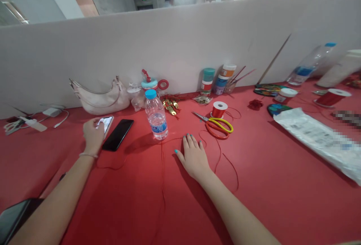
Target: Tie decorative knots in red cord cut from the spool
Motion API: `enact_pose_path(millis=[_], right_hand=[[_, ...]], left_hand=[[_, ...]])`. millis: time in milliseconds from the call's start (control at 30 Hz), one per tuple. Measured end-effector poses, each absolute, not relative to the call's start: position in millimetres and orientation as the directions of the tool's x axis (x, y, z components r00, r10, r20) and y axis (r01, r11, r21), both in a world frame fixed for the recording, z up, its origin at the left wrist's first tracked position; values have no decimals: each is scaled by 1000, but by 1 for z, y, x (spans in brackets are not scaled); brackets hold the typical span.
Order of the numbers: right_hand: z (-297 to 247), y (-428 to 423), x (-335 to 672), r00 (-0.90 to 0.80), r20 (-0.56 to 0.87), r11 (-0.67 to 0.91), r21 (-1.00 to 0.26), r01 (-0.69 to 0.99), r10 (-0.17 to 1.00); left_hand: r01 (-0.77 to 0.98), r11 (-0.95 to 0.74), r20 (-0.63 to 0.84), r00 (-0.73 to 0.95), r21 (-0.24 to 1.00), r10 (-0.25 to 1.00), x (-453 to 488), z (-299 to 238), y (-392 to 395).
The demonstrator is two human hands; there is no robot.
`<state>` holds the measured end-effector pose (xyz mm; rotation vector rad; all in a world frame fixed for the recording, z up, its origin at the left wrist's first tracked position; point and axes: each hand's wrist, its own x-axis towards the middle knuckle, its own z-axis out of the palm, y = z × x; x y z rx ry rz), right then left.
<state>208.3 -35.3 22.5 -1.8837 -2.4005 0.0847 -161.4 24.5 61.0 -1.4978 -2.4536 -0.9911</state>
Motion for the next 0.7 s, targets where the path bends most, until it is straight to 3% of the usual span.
enact_pose_path(millis=[100,233,433,500,633,700], right_hand=[[23,-36,209,-235,36,238,-103,966,971],[24,-36,209,-248,49,251,-109,962,968],[26,-36,208,-238,22,239,-102,966,971],[26,-36,208,-236,17,237,-109,965,971],[23,-35,208,-239,41,243,-130,961,970],[21,-35,208,-238,56,244,-143,959,970]], left_hand=[[900,97,533,-335,425,777,-115,51,5],[947,-22,451,-132,320,883,-74,42,-14],[936,117,457,-268,332,848,-102,49,-5],[941,94,446,-240,324,862,-105,47,-8],[954,-160,347,65,252,935,-67,30,-35],[948,-264,213,226,175,951,-42,22,-49]])
